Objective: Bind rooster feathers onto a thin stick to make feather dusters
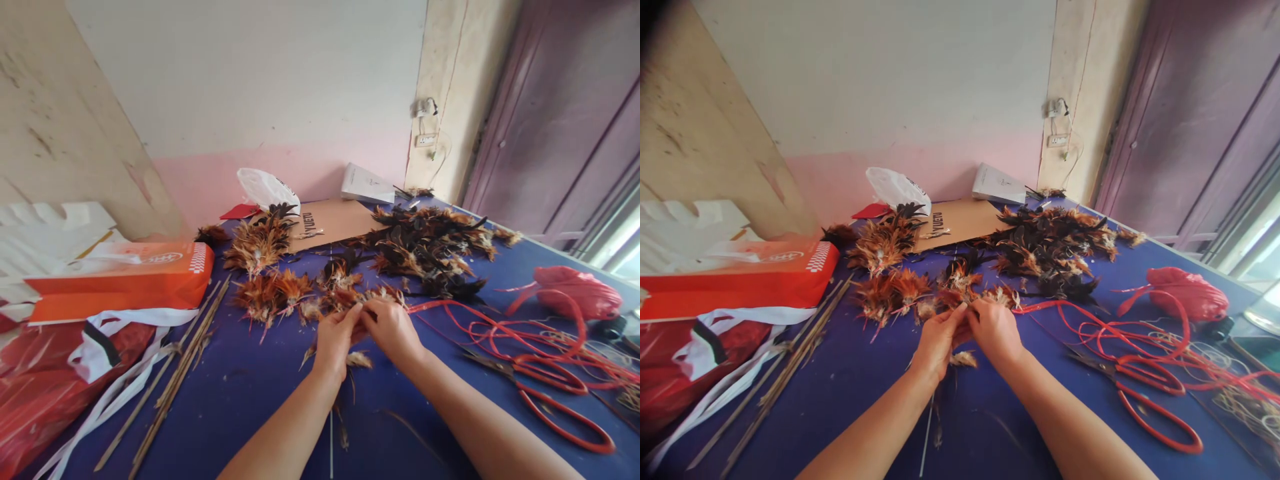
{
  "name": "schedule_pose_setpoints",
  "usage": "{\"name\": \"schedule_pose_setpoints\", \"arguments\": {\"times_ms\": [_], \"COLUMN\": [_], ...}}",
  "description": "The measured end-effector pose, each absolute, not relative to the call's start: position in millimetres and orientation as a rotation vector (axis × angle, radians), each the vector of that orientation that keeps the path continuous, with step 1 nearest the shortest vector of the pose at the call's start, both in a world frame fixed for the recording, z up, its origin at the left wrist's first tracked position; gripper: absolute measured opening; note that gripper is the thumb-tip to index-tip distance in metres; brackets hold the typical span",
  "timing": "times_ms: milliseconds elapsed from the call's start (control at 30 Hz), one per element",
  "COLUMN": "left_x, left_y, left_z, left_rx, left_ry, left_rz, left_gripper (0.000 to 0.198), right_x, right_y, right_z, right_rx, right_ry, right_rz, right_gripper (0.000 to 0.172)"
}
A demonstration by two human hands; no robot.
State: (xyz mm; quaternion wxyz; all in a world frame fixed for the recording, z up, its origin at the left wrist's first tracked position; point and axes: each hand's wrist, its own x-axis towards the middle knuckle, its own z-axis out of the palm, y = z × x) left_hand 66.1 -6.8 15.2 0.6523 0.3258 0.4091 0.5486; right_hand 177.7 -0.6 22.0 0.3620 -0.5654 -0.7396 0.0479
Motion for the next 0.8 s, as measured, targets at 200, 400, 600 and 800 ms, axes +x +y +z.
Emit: {"name": "schedule_pose_setpoints", "arguments": {"times_ms": [200,400,600,800], "left_x": [57.8,49.2,49.6,52.0], "left_y": [-2.6,0.9,-1.6,-2.8], "left_z": [3.5,1.1,0.4,-0.6], "left_rx": [0.704,0.726,0.790,0.777], "left_ry": [0.909,1.026,0.999,0.950], "left_rz": [1.343,1.284,1.208,1.204], "left_gripper": [0.027,0.024,0.026,0.025], "right_x": [170.6,177.5,181.2,181.8], "right_y": [-6.1,3.1,9.1,8.2], "right_z": [20.7,21.3,19.0,15.4], "right_rx": [-1.305,-1.247,-1.308,-1.327], "right_ry": [-1.980,-1.734,-1.550,-1.705], "right_rz": [0.284,0.959,0.986,0.675], "right_gripper": [0.015,0.023,0.015,0.011]}}
